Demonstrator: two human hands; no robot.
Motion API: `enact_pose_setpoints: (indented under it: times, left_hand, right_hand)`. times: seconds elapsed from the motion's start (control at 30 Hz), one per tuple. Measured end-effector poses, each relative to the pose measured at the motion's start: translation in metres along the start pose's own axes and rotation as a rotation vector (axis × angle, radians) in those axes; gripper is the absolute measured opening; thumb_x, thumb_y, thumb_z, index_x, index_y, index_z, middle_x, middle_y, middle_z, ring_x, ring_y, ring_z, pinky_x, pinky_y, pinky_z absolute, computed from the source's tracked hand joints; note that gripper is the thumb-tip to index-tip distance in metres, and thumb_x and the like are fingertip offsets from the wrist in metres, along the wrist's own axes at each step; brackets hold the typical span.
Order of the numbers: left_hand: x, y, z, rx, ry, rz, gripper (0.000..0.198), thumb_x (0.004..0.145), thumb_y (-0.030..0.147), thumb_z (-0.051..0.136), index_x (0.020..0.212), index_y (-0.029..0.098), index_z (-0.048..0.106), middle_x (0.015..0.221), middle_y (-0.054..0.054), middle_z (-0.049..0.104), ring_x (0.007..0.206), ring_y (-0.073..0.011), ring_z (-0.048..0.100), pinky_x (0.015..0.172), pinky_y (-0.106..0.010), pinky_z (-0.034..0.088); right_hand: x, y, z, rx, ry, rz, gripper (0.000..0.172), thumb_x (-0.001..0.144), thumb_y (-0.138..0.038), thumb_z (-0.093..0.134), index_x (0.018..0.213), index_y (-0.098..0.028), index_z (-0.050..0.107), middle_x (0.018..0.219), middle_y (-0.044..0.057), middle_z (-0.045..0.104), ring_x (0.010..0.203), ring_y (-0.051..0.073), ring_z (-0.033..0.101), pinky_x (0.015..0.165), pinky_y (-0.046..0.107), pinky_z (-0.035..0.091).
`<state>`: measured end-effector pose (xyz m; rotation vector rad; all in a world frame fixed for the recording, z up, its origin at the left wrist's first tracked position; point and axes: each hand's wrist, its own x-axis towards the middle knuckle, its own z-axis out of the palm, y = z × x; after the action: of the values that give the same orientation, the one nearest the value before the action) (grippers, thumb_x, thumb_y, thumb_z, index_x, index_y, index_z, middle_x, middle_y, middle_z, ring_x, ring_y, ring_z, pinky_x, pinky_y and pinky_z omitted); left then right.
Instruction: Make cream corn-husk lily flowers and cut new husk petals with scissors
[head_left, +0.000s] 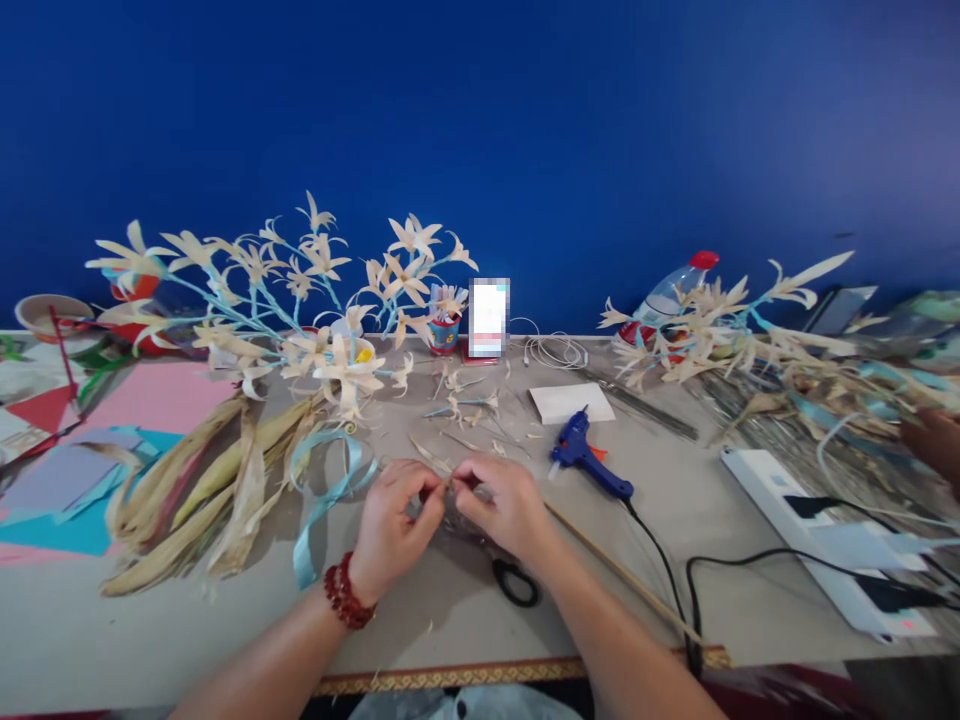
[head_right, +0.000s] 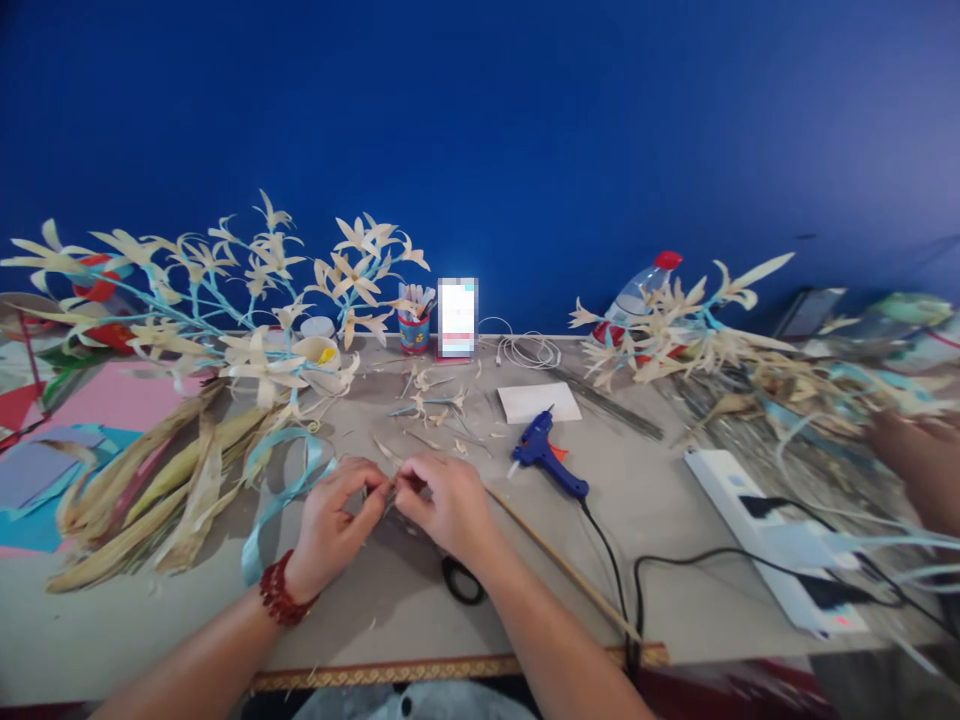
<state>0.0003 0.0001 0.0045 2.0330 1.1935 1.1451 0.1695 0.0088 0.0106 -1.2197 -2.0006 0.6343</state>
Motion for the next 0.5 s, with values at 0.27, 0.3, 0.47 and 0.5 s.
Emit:
enact_pose_setpoints:
  times: [0.27,0.3,0.47,0.5]
  left_hand:
    - [-0.001,-0.003,0.0,-0.004,0.019,-0.019,0.015,0.084,0.012,0.051,0.071,0.019,0.053,0.07,-0.001,0.057,0.071,-0.0166,0.052,0.07,-0.03,0.039]
    - [-0.001,-0.003,0.0,-0.006,0.009,-0.019,0.015,0.084,0.012,0.051,0.071,0.019,0.053,0.07,-0.001,0.057,0.071,-0.0166,0.053,0.07,-0.029,0.039]
    - [0.0,0.0,0.001,0.003,0.001,-0.017,0.014,0.084,0.012,0.051,0.072,0.019,0.053,0.072,-0.001,0.058,0.072,-0.0171,0.053,0.071,-0.03,0.04]
    - [0.001,-0.001,0.001,0.006,0.002,-0.015,0.014,0.084,0.012,0.051,0.072,0.019,0.053,0.071,-0.001,0.058,0.072,-0.0171,0.053,0.071,-0.03,0.04]
  right_hand:
    - [0.001,0.005,-0.012,0.084,0.04,0.094,0.01,0.083,-0.017,0.053,0.085,-0.02,0.062,0.074,0.001,0.066,0.068,0.015,0.062,0.062,0.023,0.043]
    - [0.001,0.002,-0.01,0.105,0.006,0.083,0.009,0.083,-0.018,0.054,0.087,-0.02,0.062,0.076,0.001,0.067,0.069,0.015,0.062,0.063,0.023,0.043]
    - [0.001,0.0,0.0,0.051,-0.041,0.084,0.005,0.08,-0.018,0.057,0.077,-0.02,0.06,0.069,-0.001,0.064,0.065,0.015,0.059,0.061,0.023,0.041]
    - [0.001,0.003,-0.001,0.048,-0.035,0.08,0.006,0.08,-0.017,0.057,0.076,-0.02,0.06,0.068,-0.001,0.063,0.065,0.015,0.059,0.061,0.023,0.041]
